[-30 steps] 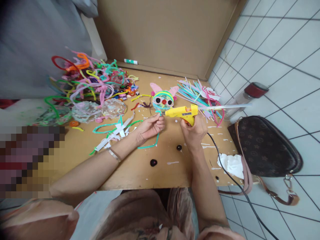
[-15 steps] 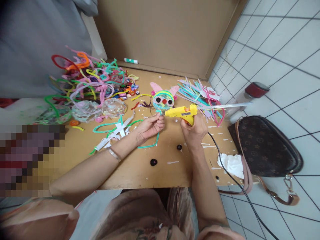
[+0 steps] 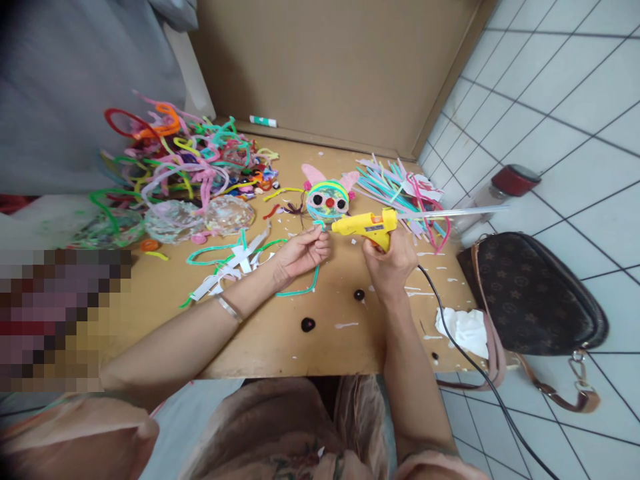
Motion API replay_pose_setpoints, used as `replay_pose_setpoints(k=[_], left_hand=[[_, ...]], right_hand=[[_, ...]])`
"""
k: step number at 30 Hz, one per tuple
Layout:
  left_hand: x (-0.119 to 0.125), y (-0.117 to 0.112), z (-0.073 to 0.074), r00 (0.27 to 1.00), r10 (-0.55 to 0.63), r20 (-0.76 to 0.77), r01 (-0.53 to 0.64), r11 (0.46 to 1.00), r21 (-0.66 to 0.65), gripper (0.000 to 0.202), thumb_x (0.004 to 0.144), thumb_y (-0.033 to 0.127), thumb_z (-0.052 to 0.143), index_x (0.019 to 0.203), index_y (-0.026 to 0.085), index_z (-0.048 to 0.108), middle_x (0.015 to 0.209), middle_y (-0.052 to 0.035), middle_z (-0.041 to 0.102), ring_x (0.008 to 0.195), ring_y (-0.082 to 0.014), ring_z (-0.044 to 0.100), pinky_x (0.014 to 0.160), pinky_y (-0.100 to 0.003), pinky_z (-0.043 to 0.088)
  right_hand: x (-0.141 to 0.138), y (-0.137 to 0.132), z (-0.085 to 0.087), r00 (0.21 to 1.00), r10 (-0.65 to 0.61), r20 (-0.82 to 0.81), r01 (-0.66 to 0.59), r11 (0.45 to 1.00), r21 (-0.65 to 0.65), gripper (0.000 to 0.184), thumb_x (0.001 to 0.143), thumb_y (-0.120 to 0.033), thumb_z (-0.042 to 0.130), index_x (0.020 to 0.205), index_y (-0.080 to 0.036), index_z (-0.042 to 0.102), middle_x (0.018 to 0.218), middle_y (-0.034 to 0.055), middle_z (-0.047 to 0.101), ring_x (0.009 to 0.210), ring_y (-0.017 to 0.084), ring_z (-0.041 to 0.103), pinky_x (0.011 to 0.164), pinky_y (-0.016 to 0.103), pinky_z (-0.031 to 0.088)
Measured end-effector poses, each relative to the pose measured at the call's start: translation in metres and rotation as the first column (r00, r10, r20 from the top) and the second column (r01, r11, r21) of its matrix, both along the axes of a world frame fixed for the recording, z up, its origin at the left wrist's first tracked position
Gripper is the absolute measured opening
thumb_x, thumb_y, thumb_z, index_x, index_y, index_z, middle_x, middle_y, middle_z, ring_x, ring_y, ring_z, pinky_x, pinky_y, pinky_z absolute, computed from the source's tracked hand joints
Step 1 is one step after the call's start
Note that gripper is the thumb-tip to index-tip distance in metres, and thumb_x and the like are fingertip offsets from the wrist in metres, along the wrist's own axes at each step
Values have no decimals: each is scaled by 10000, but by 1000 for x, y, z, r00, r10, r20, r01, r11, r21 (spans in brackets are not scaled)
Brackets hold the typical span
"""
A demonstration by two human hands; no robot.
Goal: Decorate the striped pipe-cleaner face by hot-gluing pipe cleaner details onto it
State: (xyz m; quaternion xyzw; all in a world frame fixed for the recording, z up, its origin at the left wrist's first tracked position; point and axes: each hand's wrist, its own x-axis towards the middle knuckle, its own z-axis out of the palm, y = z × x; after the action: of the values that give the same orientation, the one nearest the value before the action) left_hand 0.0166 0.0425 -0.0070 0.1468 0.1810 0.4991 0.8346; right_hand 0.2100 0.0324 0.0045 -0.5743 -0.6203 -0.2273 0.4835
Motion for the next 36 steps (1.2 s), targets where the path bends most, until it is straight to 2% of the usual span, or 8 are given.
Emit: replay_pose_setpoints(k=[5, 10, 15, 20, 22, 26, 30, 36], left_hand=[[-2, 2, -1, 1000, 19, -7, -19, 1000, 6, 214, 906, 67, 673, 748, 144, 551, 632, 39, 530, 508, -34, 452, 507, -137, 348], [0, 4, -3, 956, 198, -215, -184, 979, 86, 217, 822, 92, 754, 703, 141, 579, 595, 46, 521, 506, -40, 411, 507, -147, 312], [1, 4, -5, 643, 566, -516, -365, 819, 443, 134, 810, 125, 726, 691, 138, 666, 622, 43, 568, 581, -56, 428, 606, -163, 362], [-4, 11, -8, 366, 701, -612, -281, 710, 645, 123, 803, 176, 676, 683, 167, 648, 634, 37, 587, 606, -96, 479, 631, -220, 402], [-7, 14, -11, 281, 748, -601, -207, 659, 723, 126, 807, 207, 661, 686, 177, 644, 628, 33, 583, 604, -107, 486, 633, -236, 408], [-13, 20, -13, 150, 847, -510, -52, 521, 852, 154, 827, 244, 636, 684, 186, 626, 648, 17, 584, 616, -120, 503, 647, -256, 420], [-15, 32, -10, 81, 916, -392, 76, 387, 919, 190, 873, 247, 594, 691, 194, 593, 659, 8, 578, 629, -128, 511, 660, -261, 431], [-19, 45, -14, 6, 956, -293, 145, 289, 946, 222, 923, 272, 575, 715, 195, 586, 661, 6, 567, 626, -130, 514, 649, -257, 426]], right_hand=[[-1, -2, 4, 993, 6, -117, -15, 997, -78, 241, 685, -427, 641, 742, -259, 478, 673, -20, 516, 611, 176, 497, 613, 327, 455], [24, 9, 0, 939, -185, -289, 133, 972, -192, 305, 657, -504, 645, 726, -259, 476, 643, -38, 486, 593, 163, 434, 610, 331, 411], [63, 17, -21, 895, -331, -299, 197, 895, -400, 406, 607, -617, 668, 678, -232, 563, 627, 3, 532, 619, 200, 476, 636, 359, 435], [74, 3, -30, 874, -470, -125, 259, 667, -698, 403, 694, -550, 695, 811, -165, 701, 814, 149, 689, 800, 298, 617, 751, 407, 484], [68, -6, -29, 874, -486, -30, 326, 630, -704, 431, 740, -546, 686, 892, -144, 726, 933, 199, 709, 916, 345, 635, 829, 457, 488], [43, -16, -17, 899, -427, 97, 417, 765, -492, 473, 819, -478, 639, 1073, -85, 708, 1111, 267, 668, 1066, 413, 596, 914, 560, 444], [3, 2, 11, 1000, -10, 8, 12, 962, -273, 269, 930, -311, 477, 927, -170, 706, 963, 153, 666, 947, 297, 603, 896, 455, 462], [-50, 51, 25, 926, 344, -159, -372, 903, -216, 173, 912, -263, 549, 841, -213, 698, 858, 57, 663, 782, 212, 601, 781, 351, 502]])
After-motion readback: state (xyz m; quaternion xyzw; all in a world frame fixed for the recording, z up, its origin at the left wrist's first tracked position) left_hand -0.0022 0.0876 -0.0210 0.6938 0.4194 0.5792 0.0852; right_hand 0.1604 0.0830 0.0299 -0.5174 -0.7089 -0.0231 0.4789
